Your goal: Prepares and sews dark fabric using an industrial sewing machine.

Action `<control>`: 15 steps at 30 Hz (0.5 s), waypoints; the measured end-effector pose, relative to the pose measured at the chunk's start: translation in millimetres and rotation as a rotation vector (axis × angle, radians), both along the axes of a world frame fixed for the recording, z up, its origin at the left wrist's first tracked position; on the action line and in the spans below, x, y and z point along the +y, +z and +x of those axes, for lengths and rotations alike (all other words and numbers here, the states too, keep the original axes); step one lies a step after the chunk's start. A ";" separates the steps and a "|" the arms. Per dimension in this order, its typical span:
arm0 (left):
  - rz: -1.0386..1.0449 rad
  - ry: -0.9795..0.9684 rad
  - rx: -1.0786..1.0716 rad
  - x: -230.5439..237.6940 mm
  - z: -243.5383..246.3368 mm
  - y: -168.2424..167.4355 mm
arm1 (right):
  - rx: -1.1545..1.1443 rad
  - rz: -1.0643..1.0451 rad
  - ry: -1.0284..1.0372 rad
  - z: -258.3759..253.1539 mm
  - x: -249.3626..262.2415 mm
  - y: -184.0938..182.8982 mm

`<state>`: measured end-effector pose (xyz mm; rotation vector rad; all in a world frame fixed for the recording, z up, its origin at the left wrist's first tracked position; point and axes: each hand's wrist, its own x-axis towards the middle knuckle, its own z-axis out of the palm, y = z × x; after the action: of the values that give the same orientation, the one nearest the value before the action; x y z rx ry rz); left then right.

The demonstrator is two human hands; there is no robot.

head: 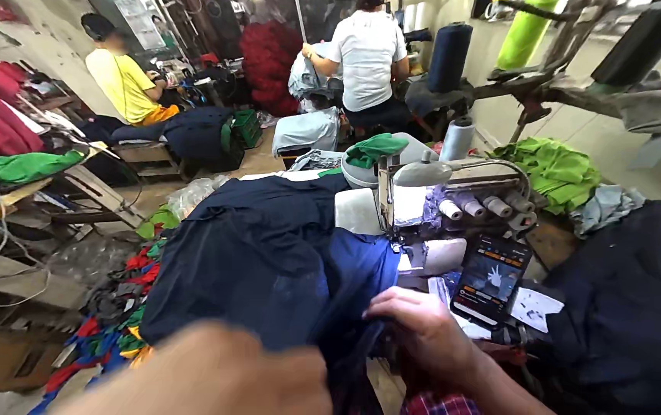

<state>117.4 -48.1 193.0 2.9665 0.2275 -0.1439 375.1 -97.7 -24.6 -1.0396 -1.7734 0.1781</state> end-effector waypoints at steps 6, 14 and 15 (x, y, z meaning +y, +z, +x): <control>0.283 -0.105 -0.170 176.9 52.8 -30.9 | 0.450 -0.232 -0.084 -31.1 -58.7 -22.9; 0.311 -0.197 -0.059 271.6 119.3 -30.5 | 0.582 -0.214 -0.073 -0.2 -12.1 -38.3; 0.302 -0.217 -0.059 277.4 125.9 -17.3 | 0.578 -0.199 -0.073 6.5 -0.5 -36.3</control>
<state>243.3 229.3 175.7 3.2846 -0.0909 -0.0518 381.6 -98.2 -60.9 -1.0590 -1.2082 0.5603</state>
